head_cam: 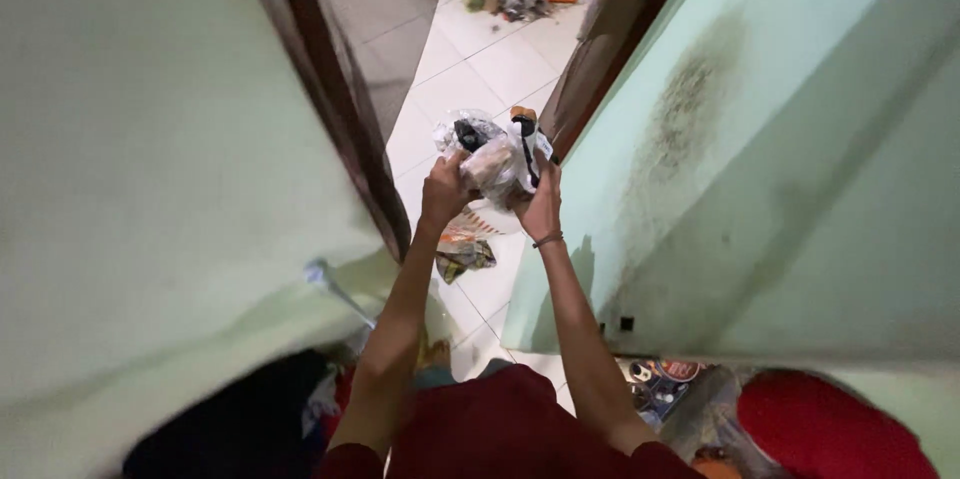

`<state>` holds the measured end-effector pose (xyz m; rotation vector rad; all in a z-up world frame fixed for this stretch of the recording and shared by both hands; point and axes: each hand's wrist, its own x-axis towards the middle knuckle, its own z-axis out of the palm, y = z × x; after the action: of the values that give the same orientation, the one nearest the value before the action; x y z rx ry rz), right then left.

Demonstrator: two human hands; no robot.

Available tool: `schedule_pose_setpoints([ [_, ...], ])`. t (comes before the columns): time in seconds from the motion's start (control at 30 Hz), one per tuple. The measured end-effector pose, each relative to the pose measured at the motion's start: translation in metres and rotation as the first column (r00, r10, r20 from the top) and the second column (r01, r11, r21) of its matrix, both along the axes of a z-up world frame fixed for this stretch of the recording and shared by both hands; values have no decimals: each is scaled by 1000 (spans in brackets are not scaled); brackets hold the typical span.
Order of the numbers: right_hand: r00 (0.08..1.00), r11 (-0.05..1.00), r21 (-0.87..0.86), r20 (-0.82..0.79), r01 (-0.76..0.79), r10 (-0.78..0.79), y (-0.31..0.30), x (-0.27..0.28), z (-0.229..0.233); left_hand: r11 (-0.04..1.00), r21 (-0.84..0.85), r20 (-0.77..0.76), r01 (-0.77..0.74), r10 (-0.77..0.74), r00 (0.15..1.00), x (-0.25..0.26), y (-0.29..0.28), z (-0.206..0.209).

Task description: Tidying up a bedroom by collecting trash and organizing items on the floor and bed.

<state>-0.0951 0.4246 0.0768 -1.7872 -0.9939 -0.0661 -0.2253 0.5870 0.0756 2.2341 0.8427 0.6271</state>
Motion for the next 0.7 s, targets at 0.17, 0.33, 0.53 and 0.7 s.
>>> schedule_pose_setpoints([
  [0.17,993,993,-25,0,119,-119,40,39,13,996,19,-12,85,-85,996,51,43,22],
  [0.33,989,988,-45,11,145,-144,72,82,18,996,32,-14,83,-83,996,97,77,12],
  [0.53,994,989,-102,29,106,-103,122,140,5,999,-52,-77,-6,2,997,140,113,7],
  [0.7,1000,999,-35,-23,-18,17,171,206,-9,997,-40,-79,-70,67,995,194,157,1],
])
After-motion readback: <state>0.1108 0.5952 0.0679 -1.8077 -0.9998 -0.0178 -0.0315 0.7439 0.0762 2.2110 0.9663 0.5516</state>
